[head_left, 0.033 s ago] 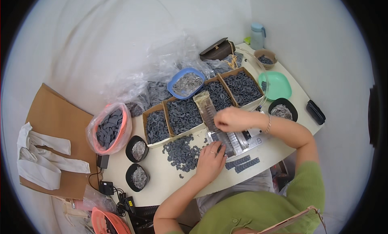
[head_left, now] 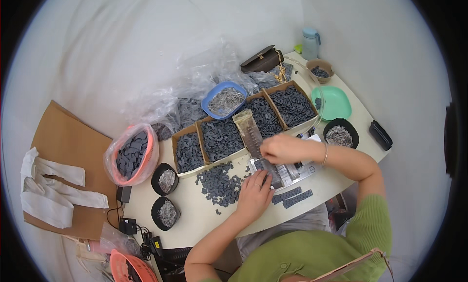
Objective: The person assembles small grey components into metal housings and places finished units into trays.
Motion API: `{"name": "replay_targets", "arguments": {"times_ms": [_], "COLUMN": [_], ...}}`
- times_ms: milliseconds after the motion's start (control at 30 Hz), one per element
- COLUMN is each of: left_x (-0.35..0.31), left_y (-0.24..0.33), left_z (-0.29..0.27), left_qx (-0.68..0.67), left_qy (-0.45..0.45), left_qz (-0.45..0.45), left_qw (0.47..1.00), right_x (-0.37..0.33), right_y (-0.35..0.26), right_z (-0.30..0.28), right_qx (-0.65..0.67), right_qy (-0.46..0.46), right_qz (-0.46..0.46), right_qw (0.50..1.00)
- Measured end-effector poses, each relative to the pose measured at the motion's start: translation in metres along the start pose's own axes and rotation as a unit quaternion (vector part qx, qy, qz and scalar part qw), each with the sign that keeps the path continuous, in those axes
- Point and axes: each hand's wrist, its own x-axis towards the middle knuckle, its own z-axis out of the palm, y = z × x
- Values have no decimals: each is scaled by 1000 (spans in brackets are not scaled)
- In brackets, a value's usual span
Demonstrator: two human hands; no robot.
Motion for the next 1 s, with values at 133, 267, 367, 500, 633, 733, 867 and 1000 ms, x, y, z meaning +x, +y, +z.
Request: {"name": "replay_targets", "arguments": {"times_ms": [133,267,367,500,633,733,867,1000], "left_x": [-8,-8,-6,-5,-4,-2,-5,-9], "left_y": [11,20,12,-2,-5,-5,-6,-13], "left_z": [4,3,-2,-4,6,10,5,-1], "left_qx": [18,36,-10,-17,36,62,101,113], "left_qy": [-36,-25,-24,-19,-20,-31,-53,-70], "left_qz": [-39,-53,-90,-121,-75,-59,-49,-38], "left_qw": [998,998,996,992,996,996,992,990], "right_x": [-21,-24,-31,-43,-47,-49,-53,-61], "right_y": [-18,-28,-25,-24,-25,-27,-34,-45], "right_z": [26,35,39,29,26,33,30,29], "right_qx": [-138,-169,-172,-142,-146,-173,-204,-221], "right_qy": [40,60,74,97,109,85,76,79], "right_qz": [-18,-42,-38,4,-14,-16,-13,-24], "right_qw": [989,983,982,985,983,981,976,972]}}
